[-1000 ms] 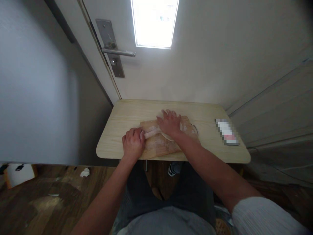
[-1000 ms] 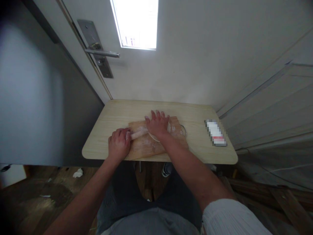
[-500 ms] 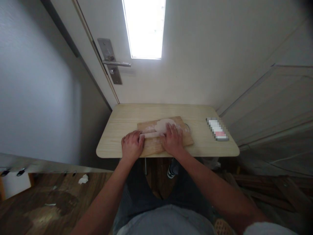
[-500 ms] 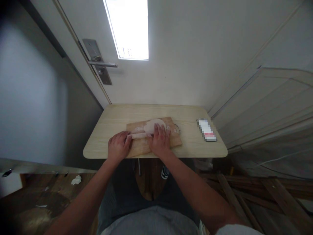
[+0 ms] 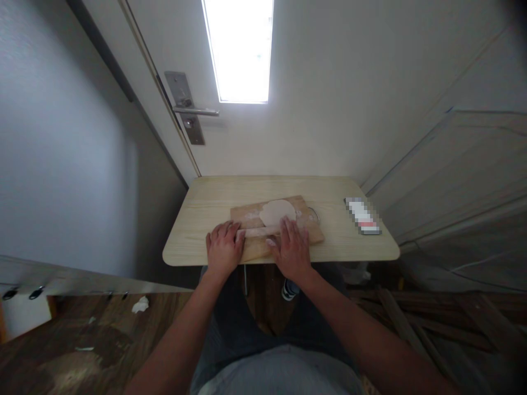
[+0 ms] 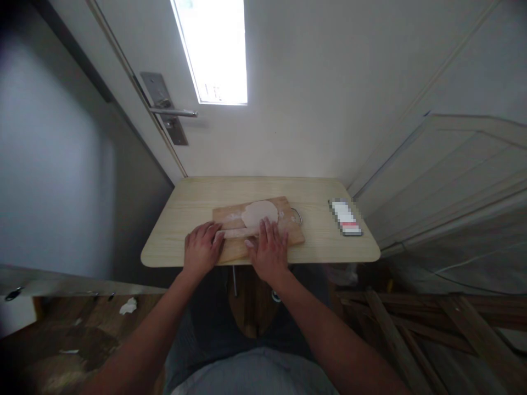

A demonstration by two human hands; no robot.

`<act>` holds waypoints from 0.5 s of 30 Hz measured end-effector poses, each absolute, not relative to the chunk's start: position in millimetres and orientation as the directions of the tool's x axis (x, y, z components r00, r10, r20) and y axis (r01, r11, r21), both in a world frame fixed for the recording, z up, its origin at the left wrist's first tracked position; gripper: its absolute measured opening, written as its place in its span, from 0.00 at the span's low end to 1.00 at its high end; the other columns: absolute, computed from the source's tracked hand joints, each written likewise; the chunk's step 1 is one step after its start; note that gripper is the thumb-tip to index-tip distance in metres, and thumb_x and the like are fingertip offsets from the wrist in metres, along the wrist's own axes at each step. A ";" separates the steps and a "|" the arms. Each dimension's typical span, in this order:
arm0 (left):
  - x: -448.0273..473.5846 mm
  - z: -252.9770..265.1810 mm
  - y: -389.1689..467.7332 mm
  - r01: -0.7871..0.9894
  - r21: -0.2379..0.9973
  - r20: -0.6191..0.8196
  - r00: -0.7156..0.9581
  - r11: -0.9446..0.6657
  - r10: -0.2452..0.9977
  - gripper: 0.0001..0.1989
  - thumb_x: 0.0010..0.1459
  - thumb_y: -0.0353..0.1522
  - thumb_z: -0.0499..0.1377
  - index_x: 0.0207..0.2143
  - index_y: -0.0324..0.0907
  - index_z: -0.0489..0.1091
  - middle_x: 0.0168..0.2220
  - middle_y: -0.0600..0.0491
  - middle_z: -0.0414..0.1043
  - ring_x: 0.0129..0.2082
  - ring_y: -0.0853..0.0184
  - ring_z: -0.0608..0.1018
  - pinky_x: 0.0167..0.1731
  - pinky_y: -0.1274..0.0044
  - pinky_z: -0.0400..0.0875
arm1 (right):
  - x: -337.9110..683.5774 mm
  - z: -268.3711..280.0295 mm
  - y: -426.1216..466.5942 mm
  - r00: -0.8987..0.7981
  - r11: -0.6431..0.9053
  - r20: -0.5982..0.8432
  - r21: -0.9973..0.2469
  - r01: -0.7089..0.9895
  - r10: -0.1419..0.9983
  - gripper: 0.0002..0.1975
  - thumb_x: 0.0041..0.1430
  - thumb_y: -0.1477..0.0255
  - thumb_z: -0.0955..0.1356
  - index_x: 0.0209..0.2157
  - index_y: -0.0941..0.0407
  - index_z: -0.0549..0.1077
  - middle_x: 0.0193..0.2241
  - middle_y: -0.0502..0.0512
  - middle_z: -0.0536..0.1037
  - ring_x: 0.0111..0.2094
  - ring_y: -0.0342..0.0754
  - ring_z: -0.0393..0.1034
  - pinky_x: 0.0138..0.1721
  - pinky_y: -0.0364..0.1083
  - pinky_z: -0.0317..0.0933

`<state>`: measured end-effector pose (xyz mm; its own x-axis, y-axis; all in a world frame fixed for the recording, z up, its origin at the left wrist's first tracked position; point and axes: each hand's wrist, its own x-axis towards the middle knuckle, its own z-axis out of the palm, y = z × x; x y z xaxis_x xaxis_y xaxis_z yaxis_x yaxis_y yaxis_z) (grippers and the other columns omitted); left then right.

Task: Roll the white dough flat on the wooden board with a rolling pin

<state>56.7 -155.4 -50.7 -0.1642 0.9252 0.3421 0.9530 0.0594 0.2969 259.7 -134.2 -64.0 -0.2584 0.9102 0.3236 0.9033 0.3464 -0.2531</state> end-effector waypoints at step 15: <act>50.7 -34.4 -113.0 0.967 0.216 0.214 -0.178 0.132 0.960 0.23 0.69 0.44 0.44 0.61 0.51 0.66 0.64 0.48 0.64 0.62 0.48 0.62 0.59 0.49 0.56 | 251.1 -60.3 -81.5 -0.289 0.351 0.263 -0.233 0.907 0.921 0.34 0.69 0.56 0.56 0.68 0.61 0.53 0.68 0.65 0.55 0.69 0.63 0.45 0.66 0.67 0.33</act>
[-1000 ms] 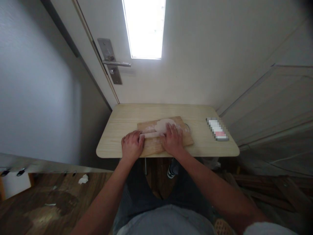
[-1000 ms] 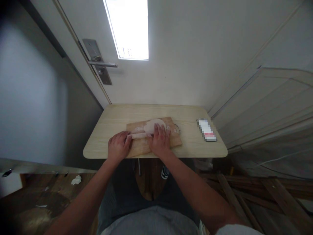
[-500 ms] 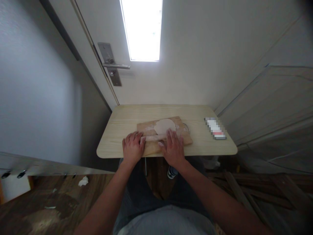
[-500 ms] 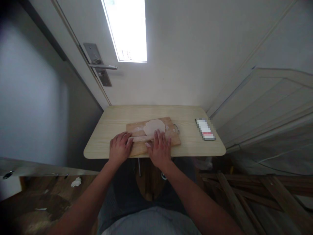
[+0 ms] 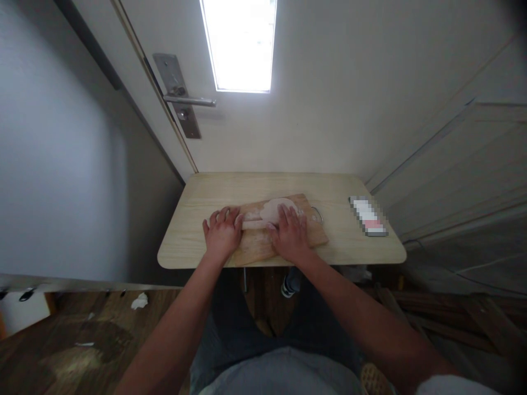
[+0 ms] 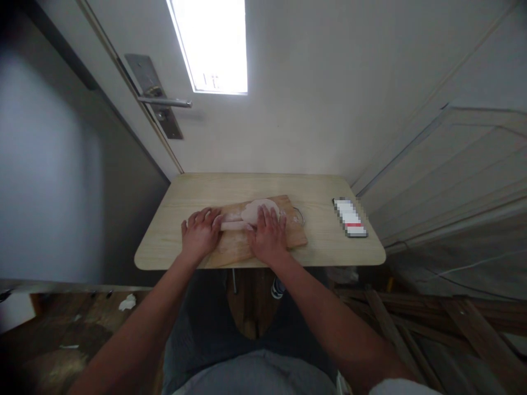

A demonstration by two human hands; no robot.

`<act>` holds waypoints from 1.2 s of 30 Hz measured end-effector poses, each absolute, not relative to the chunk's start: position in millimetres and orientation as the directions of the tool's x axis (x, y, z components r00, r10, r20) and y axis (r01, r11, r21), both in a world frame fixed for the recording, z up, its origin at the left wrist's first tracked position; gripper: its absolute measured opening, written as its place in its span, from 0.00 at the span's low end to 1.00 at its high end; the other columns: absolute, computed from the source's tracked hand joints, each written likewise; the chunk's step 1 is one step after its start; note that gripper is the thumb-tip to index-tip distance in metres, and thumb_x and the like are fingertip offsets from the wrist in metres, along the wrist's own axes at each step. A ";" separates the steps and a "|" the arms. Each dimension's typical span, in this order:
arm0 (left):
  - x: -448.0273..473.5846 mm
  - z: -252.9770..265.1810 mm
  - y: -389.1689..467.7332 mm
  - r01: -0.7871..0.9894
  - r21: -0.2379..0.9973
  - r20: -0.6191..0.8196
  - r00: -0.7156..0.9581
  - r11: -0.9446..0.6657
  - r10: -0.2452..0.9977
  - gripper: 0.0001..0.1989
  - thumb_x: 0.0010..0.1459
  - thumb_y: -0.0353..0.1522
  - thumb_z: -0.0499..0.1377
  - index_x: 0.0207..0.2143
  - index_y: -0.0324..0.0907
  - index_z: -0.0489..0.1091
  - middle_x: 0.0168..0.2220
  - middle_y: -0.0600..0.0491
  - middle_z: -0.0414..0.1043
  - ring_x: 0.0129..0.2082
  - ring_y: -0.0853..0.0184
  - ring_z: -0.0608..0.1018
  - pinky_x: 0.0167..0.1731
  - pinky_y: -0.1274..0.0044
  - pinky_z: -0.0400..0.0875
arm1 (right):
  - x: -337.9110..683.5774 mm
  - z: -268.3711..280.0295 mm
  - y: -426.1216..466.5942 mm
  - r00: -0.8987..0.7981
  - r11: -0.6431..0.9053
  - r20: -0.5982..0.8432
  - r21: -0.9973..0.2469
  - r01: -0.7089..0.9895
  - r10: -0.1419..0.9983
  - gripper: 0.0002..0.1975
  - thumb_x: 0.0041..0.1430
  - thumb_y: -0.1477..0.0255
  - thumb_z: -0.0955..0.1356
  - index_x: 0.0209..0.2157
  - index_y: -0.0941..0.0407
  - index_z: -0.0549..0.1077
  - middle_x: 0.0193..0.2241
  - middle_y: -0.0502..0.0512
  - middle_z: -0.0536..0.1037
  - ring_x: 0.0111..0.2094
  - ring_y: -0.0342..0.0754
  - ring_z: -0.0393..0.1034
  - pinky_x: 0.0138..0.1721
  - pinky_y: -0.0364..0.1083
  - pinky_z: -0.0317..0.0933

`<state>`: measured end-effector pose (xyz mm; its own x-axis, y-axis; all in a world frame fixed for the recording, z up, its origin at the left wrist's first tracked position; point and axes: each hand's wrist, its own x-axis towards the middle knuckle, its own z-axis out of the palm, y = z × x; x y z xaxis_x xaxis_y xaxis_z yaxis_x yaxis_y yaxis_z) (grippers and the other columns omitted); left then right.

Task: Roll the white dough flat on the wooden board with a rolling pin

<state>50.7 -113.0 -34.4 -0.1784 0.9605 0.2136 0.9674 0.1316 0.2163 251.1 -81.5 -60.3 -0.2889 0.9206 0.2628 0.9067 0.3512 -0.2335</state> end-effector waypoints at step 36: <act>26.4 -38.6 -12.5 0.962 0.214 0.149 -0.203 0.169 0.968 0.25 0.68 0.43 0.41 0.51 0.43 0.73 0.50 0.41 0.73 0.51 0.50 0.72 0.47 0.59 0.68 | 224.1 -50.4 28.0 -0.319 0.364 0.216 -0.221 0.905 0.923 0.32 0.70 0.52 0.53 0.63 0.57 0.64 0.61 0.65 0.67 0.61 0.63 0.58 0.60 0.63 0.47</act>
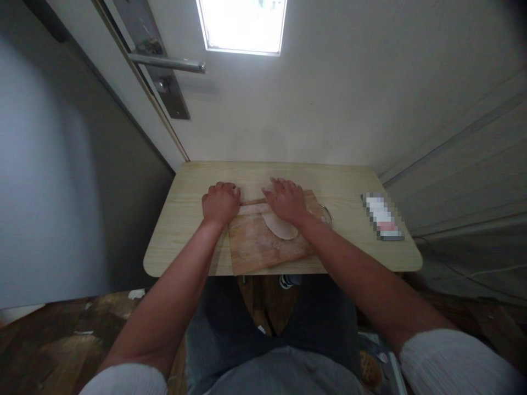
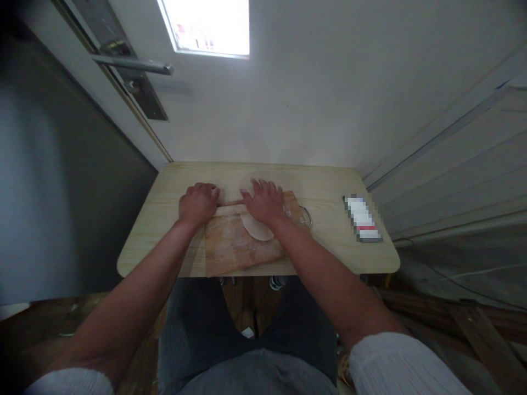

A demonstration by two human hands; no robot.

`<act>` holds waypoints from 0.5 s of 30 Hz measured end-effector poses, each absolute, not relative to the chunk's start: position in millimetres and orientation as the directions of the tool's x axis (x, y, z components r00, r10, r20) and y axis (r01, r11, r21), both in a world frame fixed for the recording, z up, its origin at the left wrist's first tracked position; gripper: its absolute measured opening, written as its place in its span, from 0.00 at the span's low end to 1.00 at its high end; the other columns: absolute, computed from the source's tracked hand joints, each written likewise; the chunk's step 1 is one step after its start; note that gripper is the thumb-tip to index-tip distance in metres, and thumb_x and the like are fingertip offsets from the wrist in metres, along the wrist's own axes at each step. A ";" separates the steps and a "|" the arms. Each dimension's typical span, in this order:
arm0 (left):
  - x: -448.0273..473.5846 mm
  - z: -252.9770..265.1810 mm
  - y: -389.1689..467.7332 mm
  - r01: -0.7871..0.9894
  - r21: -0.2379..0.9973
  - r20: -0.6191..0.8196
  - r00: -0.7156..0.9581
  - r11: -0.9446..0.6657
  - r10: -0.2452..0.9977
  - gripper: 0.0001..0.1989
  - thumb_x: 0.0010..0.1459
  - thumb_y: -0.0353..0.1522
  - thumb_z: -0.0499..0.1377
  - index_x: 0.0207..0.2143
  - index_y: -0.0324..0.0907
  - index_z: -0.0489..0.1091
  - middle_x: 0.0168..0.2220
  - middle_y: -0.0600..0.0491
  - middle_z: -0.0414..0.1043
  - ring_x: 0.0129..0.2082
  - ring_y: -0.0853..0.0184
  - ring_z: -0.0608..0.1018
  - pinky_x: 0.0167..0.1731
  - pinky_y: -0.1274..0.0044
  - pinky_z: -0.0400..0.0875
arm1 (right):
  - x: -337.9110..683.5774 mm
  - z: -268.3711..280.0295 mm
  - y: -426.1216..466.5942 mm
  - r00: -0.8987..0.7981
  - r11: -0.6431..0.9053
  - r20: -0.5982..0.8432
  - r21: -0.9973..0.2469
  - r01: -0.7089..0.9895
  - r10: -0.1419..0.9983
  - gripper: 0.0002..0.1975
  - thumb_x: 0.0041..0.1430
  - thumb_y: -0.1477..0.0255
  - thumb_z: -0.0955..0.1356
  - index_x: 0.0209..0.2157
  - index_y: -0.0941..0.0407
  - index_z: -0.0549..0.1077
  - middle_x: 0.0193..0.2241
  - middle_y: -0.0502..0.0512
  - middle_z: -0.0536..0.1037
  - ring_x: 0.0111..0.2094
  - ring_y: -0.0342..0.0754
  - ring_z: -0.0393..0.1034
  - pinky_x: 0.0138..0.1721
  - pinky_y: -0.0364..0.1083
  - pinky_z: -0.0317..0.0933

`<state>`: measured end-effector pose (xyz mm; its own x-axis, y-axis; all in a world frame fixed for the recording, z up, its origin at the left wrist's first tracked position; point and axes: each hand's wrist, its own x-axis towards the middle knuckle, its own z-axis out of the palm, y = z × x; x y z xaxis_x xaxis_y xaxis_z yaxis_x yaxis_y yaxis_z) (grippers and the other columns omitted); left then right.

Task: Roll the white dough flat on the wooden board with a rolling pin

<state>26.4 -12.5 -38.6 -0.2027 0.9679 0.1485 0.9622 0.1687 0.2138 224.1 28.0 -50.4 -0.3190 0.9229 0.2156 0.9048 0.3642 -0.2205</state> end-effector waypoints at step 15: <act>36.5 -38.0 -52.1 0.964 0.212 0.171 -0.199 0.161 0.965 0.24 0.68 0.43 0.42 0.50 0.46 0.74 0.52 0.43 0.74 0.53 0.50 0.71 0.50 0.60 0.66 | 234.9 -46.3 -27.2 -0.309 0.350 0.214 -0.193 0.917 0.927 0.33 0.70 0.56 0.52 0.65 0.65 0.58 0.65 0.68 0.61 0.67 0.65 0.50 0.64 0.66 0.40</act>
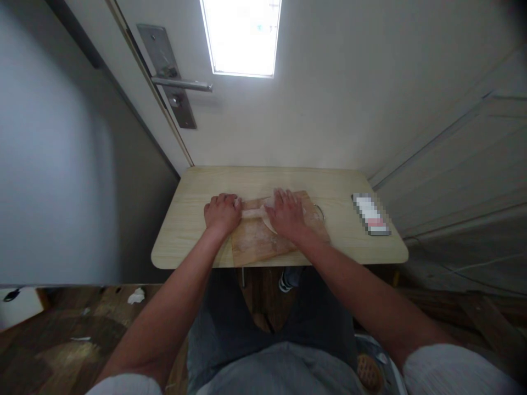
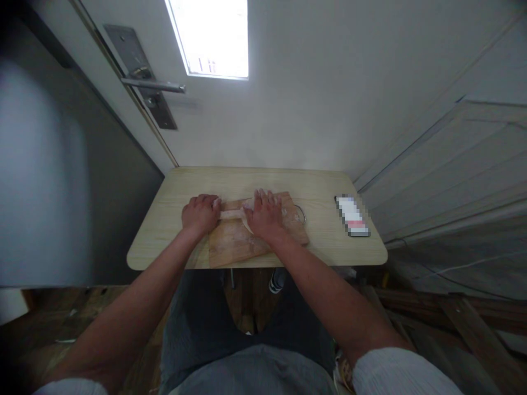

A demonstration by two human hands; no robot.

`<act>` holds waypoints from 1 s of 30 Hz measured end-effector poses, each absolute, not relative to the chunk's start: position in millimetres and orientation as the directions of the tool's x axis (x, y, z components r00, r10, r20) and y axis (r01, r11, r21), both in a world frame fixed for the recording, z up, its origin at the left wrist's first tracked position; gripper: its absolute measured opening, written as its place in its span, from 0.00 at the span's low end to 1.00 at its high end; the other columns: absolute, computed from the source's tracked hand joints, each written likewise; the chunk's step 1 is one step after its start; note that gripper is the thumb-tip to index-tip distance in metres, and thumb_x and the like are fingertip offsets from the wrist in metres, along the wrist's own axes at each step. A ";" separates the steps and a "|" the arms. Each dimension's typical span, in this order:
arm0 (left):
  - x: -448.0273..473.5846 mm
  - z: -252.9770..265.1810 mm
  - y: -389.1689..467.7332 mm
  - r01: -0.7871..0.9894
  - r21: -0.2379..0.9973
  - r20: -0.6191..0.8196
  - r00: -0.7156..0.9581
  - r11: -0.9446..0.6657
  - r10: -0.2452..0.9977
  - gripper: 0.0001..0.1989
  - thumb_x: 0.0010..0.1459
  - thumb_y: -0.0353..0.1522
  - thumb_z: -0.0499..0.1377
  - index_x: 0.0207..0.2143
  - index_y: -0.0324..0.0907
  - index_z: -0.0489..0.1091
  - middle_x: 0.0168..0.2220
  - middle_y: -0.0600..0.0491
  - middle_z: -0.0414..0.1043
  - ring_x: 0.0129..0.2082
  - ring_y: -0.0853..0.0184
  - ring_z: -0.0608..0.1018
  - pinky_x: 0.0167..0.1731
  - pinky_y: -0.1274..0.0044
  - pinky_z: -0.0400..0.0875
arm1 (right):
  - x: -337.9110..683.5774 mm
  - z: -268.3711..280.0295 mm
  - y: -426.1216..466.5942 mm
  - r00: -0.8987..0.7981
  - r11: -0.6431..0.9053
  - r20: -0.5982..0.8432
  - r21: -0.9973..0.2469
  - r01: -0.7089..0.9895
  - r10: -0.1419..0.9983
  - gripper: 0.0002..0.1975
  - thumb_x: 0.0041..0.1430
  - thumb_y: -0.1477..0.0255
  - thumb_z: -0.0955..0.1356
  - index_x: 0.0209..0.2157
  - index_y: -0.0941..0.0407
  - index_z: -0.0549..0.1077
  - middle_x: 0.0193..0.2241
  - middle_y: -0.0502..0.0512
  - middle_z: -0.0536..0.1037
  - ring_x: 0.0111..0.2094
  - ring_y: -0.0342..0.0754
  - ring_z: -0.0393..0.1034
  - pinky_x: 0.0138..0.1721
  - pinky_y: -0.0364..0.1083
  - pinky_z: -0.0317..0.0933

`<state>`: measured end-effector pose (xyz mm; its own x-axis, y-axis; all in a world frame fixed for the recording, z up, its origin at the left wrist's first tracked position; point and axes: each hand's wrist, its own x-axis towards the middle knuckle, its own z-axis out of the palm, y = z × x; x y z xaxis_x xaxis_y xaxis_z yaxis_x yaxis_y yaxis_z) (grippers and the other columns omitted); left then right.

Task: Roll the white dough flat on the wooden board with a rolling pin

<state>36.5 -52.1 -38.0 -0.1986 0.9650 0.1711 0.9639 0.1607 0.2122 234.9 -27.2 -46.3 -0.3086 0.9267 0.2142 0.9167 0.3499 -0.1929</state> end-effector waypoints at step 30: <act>20.3 -33.9 -132.2 0.943 0.240 0.306 0.151 -0.229 0.940 0.18 0.64 0.43 0.56 0.52 0.48 0.73 0.51 0.47 0.74 0.55 0.55 0.69 0.58 0.63 0.61 | 267.7 -62.4 -154.5 -0.230 0.362 0.377 -0.329 0.872 0.897 0.29 0.64 0.60 0.63 0.62 0.60 0.64 0.62 0.65 0.67 0.65 0.63 0.51 0.64 0.67 0.41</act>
<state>20.3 -132.2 -33.9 0.1508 0.9400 0.3062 0.9433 -0.2294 0.2398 267.7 -154.5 -62.4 -0.2303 0.8970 0.3772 0.8719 0.3624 -0.3294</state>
